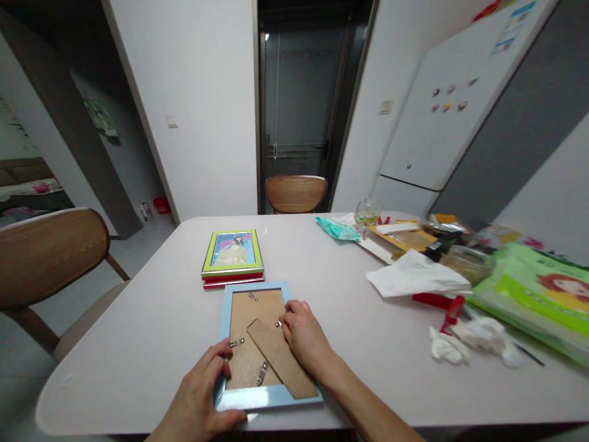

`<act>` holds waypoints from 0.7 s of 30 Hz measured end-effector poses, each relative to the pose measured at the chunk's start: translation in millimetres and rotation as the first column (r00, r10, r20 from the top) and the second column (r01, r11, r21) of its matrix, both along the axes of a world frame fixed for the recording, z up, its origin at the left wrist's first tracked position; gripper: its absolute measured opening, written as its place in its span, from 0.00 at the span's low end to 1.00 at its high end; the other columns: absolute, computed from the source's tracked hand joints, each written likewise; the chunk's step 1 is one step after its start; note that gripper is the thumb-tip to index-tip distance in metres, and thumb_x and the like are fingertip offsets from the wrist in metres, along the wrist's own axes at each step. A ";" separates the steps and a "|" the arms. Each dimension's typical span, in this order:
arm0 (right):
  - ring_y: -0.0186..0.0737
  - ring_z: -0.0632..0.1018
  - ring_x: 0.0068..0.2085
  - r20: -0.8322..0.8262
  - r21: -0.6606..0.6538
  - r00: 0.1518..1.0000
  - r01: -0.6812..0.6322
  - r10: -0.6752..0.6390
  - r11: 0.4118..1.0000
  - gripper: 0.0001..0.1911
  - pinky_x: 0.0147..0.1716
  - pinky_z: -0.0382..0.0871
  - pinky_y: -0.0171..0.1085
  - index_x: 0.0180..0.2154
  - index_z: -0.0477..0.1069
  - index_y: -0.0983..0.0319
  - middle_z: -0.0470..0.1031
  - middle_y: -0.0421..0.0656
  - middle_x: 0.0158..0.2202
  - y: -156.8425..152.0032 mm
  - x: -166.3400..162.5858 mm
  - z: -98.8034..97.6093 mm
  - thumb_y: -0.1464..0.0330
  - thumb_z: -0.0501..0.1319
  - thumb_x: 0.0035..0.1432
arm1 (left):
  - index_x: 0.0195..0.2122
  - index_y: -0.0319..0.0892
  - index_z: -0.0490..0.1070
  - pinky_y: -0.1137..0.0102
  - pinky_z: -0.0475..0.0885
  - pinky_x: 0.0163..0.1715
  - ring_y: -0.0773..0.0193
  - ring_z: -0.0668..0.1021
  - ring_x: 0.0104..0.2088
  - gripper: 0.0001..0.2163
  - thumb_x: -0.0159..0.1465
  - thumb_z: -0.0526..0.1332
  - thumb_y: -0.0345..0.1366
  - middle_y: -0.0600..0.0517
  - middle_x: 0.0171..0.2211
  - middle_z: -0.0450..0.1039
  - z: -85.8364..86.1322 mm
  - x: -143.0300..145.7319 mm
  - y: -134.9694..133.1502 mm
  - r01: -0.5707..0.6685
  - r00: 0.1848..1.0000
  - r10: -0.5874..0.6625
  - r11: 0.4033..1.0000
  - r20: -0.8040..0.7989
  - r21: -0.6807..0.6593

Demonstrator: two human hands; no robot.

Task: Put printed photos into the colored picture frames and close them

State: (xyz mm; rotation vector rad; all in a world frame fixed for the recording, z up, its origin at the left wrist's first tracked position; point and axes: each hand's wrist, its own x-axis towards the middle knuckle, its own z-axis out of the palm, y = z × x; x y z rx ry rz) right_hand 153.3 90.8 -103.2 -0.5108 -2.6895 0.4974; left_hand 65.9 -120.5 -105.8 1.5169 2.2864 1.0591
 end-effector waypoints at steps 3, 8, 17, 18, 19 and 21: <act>0.39 0.65 0.39 -0.032 -0.028 0.999 -0.011 0.010 1.000 0.10 0.41 0.60 0.35 0.26 0.74 0.63 0.67 0.46 0.36 2.6 0.0 -1.2 0.75 0.54 0.50 | 0.28 0.44 0.59 0.61 0.62 0.49 0.54 0.62 0.52 0.18 0.38 0.65 0.29 0.47 0.48 0.61 1.3 0.3 0.8 -0.005 1.000 0.005 1.000 -0.001 -0.003; 0.39 0.66 0.40 -0.047 -0.037 0.998 -0.046 0.044 0.998 0.10 0.42 0.60 0.37 0.30 0.73 0.63 0.67 0.46 0.37 2.1 5.8 2.9 0.74 0.54 0.51 | 0.29 0.44 0.59 0.63 0.62 0.49 0.54 0.63 0.52 0.18 0.38 0.66 0.29 0.47 0.48 0.62 2.5 0.0 1.1 -0.013 1.000 0.013 1.000 -0.010 0.005; 0.40 0.65 0.42 0.049 -0.019 0.918 -0.394 0.394 0.919 0.09 0.42 0.58 0.42 0.35 0.72 0.53 0.67 0.42 0.39 -45.3 35.2 20.6 0.68 0.55 0.52 | 0.29 0.43 0.60 0.62 0.62 0.48 0.54 0.63 0.52 0.17 0.40 0.65 0.29 0.46 0.49 0.60 2.1 0.8 -0.9 -0.010 1.000 0.009 1.000 -0.006 -0.025; 0.41 0.65 0.42 0.049 -0.004 0.914 -0.404 0.404 0.915 0.09 0.42 0.57 0.42 0.35 0.72 0.53 0.67 0.43 0.39 -47.4 36.5 20.9 0.68 0.55 0.52 | 0.29 0.43 0.60 0.62 0.62 0.48 0.54 0.63 0.52 0.17 0.40 0.65 0.30 0.46 0.49 0.60 1.4 0.4 -0.7 -0.007 1.000 0.007 1.000 -0.005 -0.026; 0.41 0.65 0.42 0.046 0.008 0.911 -0.411 0.410 0.912 0.09 0.42 0.57 0.43 0.36 0.72 0.54 0.66 0.43 0.39 -48.6 37.3 20.8 0.68 0.55 0.52 | 0.29 0.43 0.60 0.62 0.62 0.49 0.55 0.63 0.52 0.17 0.40 0.65 0.30 0.46 0.49 0.60 0.8 0.1 -0.5 -0.003 1.000 0.003 1.000 -0.004 -0.027; 0.41 0.64 0.42 0.041 0.012 0.907 -0.420 0.419 0.907 0.09 0.42 0.57 0.44 0.35 0.71 0.54 0.66 0.43 0.40 -49.4 38.4 20.6 0.68 0.55 0.52 | 0.29 0.43 0.60 0.63 0.61 0.49 0.55 0.63 0.52 0.17 0.40 0.65 0.30 0.46 0.49 0.60 -0.1 -0.4 -0.1 -0.001 1.000 0.001 1.000 -0.005 -0.025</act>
